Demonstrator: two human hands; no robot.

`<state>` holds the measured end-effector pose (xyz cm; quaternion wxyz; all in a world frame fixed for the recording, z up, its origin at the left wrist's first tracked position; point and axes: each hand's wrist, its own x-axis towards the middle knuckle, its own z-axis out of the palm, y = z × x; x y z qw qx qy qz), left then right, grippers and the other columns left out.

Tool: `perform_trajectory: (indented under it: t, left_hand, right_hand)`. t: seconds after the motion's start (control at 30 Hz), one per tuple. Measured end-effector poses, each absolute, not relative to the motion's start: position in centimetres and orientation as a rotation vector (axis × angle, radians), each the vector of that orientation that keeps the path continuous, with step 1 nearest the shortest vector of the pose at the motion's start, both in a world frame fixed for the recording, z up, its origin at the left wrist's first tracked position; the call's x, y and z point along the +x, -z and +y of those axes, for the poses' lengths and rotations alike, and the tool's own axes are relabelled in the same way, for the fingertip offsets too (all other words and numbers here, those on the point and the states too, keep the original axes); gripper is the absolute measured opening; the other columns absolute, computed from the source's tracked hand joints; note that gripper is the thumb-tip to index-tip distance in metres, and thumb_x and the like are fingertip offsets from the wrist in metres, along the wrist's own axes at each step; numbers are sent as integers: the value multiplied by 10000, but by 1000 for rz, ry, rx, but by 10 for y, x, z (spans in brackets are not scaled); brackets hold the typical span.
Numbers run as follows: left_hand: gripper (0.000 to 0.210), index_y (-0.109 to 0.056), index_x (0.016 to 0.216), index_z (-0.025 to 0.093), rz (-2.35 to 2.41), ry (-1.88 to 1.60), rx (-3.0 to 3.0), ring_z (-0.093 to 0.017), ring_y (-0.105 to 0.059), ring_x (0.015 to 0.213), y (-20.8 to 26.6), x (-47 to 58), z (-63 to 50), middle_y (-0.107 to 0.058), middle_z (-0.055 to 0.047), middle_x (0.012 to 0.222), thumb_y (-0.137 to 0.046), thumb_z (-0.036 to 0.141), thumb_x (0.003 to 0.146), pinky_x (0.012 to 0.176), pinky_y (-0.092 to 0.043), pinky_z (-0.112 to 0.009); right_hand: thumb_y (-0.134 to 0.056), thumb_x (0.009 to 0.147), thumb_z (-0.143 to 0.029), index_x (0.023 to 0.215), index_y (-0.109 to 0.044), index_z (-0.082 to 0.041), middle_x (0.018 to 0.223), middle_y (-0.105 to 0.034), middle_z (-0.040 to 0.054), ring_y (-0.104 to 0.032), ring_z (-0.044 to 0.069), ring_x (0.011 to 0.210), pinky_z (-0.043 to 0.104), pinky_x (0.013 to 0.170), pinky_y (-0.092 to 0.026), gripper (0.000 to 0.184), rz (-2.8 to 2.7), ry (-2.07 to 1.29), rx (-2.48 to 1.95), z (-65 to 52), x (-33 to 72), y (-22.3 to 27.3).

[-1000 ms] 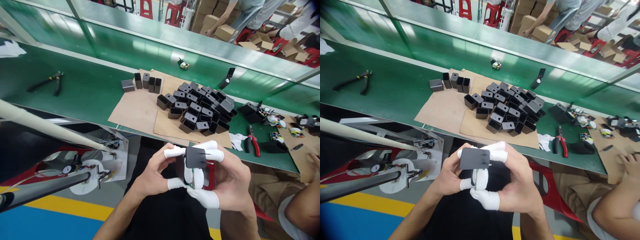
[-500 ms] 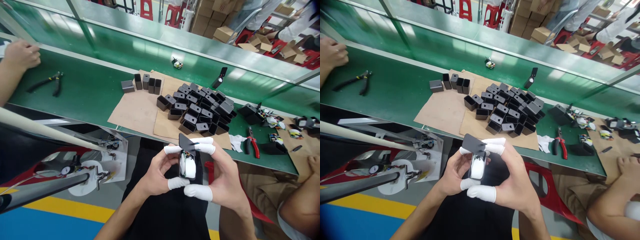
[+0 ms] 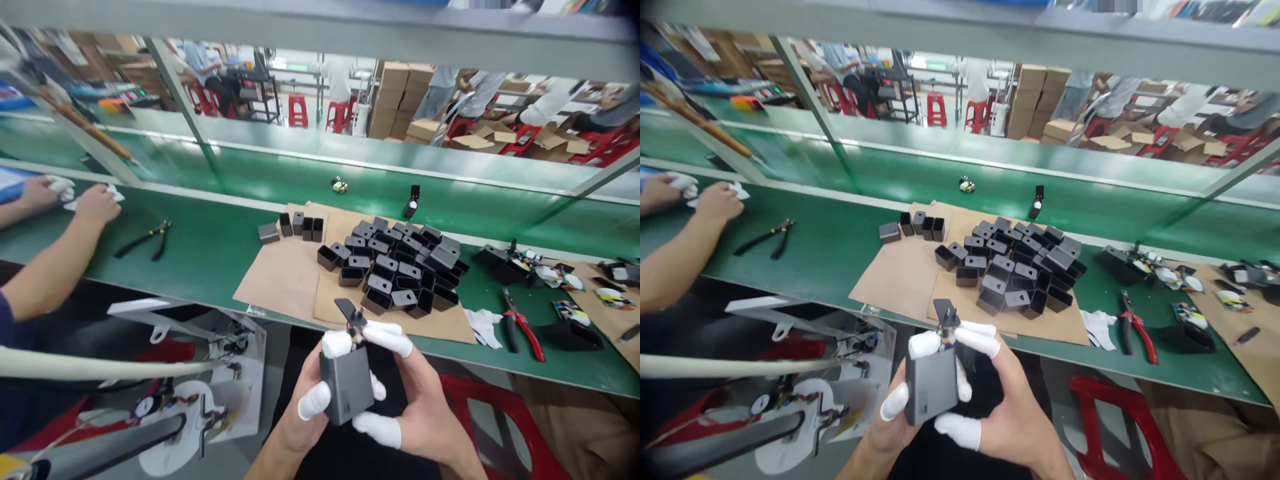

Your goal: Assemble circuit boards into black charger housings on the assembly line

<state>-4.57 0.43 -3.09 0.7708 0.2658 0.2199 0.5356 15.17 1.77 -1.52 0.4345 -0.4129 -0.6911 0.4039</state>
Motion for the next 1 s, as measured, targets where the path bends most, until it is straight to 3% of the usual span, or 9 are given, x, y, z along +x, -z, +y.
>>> perform_trajectory:
  t: [0.13, 0.23, 0.33, 0.5, 0.57, 0.67, 0.77, 0.87, 1.0]
  left_hand:
    - [580, -764, 1333, 254, 532, -1116, 525, -373, -771, 1122, 29, -55, -2, -813, -134, 1145, -773, 623, 887, 1076, -581, -545]
    - [557, -803, 1278, 243, 603, -1108, 537, -379, -767, 1122, 15, -50, 1, -811, -148, 1158, -791, 626, 874, 1056, -589, -535]
    - [596, -808, 1263, 215, 587, -1192, 643, -390, -754, 1149, -1, -34, 9, -801, -175, 1190, -822, 636, 840, 1053, -588, -521]
    - [583, -748, 1373, 305, 609, -1397, 770, -348, -762, 1130, -15, -18, 15, -793, -144, 1209, -851, 546, 853, 1064, -584, -501]
    - [777, -756, 1361, 285, 596, -1390, 787, -393, -735, 1197, -15, -19, 14, -767, -166, 1270, -959, 610, 686, 1102, -567, -527]
    - [1076, -784, 1270, 257, 547, -1406, 834, -476, -687, 1270, -7, -23, 20, -709, -194, 1376, -1096, 561, 286, 1091, -579, -553]
    - [1075, -789, 1185, 252, 591, -1522, 850, -486, -680, 1280, 6, -26, 36, -735, -182, 1306, -1120, 428, 177, 1055, -609, -531]
    - [1029, -771, 1217, 264, 657, -1638, 706, -468, -686, 1282, 14, -31, 54, -750, -162, 1288, -1118, 402, 259, 1049, -620, -504]
    - [780, -782, 1206, 262, 685, -1744, 472, -387, -710, 1251, 22, -48, 81, -743, -118, 1325, -1054, 474, 507, 1063, -612, -437]
  right_hand:
    - [-1020, 678, -382, 1408, -642, -306, 1345, -731, 139, -740, 374, 1242, 515, 1082, -632, 825, -1630, -847, -881, 23, 143, 17]
    - [-1031, 654, -335, 1365, -679, -297, 1306, -731, 159, -788, 382, 1120, 490, 922, -705, 795, -1591, -706, -777, 24, 144, 12]
    - [-982, 696, -280, 1379, -707, -328, 1344, -705, 168, -805, 426, 1058, 550, 807, -733, 738, -1575, -504, -745, 24, 154, 13]
    - [-1008, 647, -403, 1423, -716, -355, 1370, -701, 178, -776, 487, 1061, 658, 759, -712, 830, -1590, -203, -713, 26, 179, 17]
    - [-998, 696, -421, 1448, -686, -313, 1375, -680, 187, -769, 449, 1109, 622, 856, -705, 821, -1648, -270, -677, 28, 186, 8]
    - [-934, 774, -567, 1432, -673, -266, 1333, -679, 188, -766, 391, 1112, 550, 923, -692, 769, -1717, -370, -658, 36, 187, -19]
    - [-879, 782, -691, 1345, -715, -260, 1202, -721, 146, -775, 341, 1043, 457, 870, -692, 728, -1819, -373, -685, 51, 174, -53]
    - [-911, 763, -660, 1277, -730, -271, 1105, -749, 106, -770, 302, 967, 401, 814, -668, 669, -1906, -357, -749, 78, 148, -79]
    - [-928, 747, -612, 1192, -735, -257, 988, -771, 65, -732, 258, 850, 370, 745, -588, 601, -2107, -349, -788, 142, 105, -91]
